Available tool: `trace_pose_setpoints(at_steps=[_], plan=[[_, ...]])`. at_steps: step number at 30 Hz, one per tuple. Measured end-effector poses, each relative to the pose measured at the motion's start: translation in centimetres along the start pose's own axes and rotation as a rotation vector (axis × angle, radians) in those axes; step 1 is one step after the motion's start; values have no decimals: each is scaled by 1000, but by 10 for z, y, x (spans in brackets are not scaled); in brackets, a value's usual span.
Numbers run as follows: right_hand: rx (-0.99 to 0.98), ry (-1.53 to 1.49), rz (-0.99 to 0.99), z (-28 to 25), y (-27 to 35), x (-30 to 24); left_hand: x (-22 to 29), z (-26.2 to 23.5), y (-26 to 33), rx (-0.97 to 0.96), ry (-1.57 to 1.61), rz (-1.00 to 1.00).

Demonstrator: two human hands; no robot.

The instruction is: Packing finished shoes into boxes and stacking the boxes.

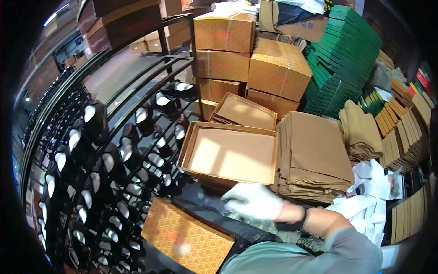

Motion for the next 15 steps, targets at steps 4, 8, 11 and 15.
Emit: trace_pose_setpoints(at_steps=[4, 8, 11, 15], plan=[[393, 482, 356, -151, 64, 55, 90, -72, -4, 204, 495, -23], [7, 807, 750, -187, 117, 141, 189, -100, 2, -84, 543, 832], [138, 657, 651, -198, 120, 152, 245, -105, 4, -461, 499, 1156], [148, 314, 677, -222, 116, 167, 241, -79, 6, -607, 464, 1295]])
Point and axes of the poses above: each hand's wrist, its own y-axis away from the middle knuckle, its own z-axis out of the palm, x = y × z, the point moved 2 cm from there along -y, towards the middle knuckle
